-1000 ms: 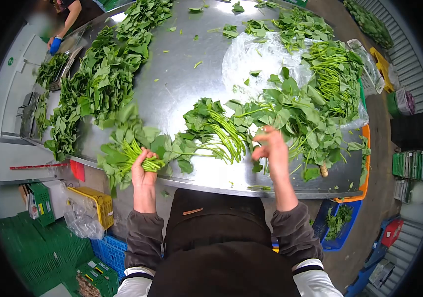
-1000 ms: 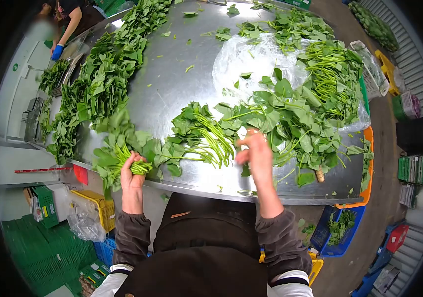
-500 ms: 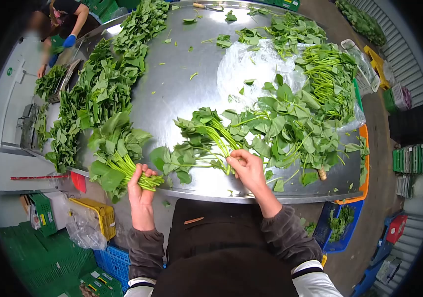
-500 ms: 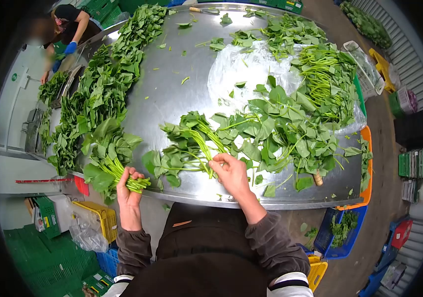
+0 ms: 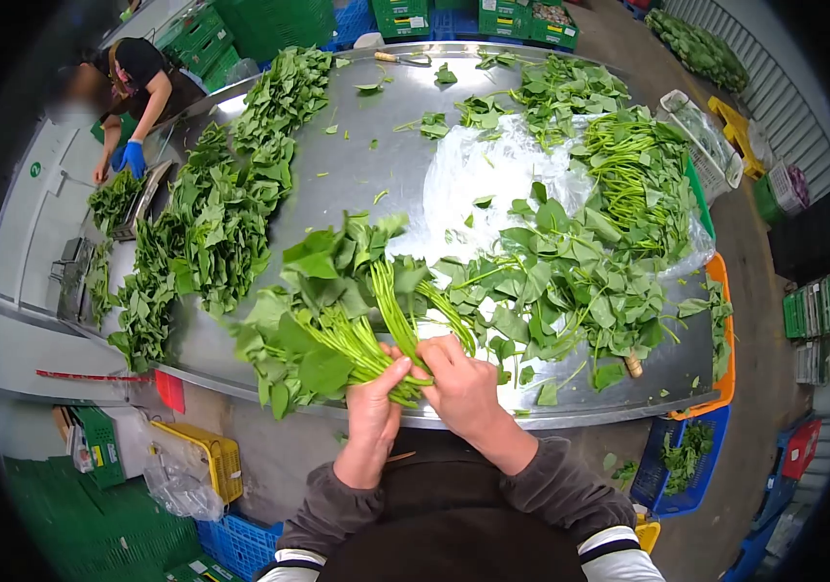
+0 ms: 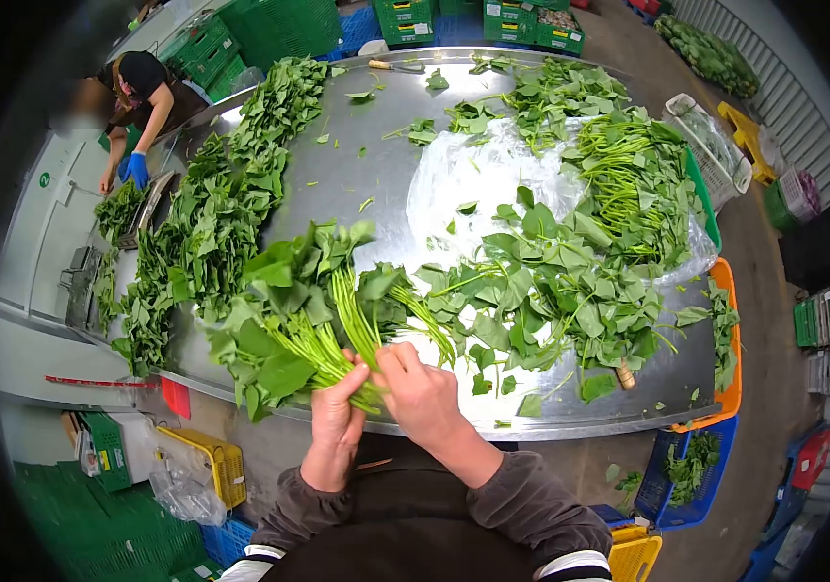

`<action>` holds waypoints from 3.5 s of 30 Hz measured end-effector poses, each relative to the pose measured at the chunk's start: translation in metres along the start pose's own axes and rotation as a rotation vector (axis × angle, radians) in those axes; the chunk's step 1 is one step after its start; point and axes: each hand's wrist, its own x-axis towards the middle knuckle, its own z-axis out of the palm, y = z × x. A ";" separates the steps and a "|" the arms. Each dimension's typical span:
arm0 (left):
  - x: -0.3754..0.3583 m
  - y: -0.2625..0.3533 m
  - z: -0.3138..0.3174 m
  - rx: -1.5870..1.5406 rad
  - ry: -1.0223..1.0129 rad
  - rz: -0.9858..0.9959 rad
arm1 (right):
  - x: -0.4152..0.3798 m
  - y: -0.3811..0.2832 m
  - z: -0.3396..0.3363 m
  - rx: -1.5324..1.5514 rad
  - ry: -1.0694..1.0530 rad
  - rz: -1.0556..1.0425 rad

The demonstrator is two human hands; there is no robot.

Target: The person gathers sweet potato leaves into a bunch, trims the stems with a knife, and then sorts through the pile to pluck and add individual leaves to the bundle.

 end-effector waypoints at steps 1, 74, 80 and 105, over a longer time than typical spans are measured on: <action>0.002 -0.002 -0.002 0.007 -0.002 -0.001 | -0.002 0.001 0.000 0.010 -0.004 -0.020; 0.019 0.044 -0.050 -0.195 -0.108 -0.027 | -0.023 0.118 -0.028 0.524 0.027 0.715; 0.001 0.024 -0.032 -0.083 -0.154 -0.187 | 0.004 0.033 -0.026 0.734 -0.116 0.425; -0.014 0.002 -0.012 0.096 -0.259 -0.226 | 0.024 0.013 -0.038 0.407 -0.110 0.217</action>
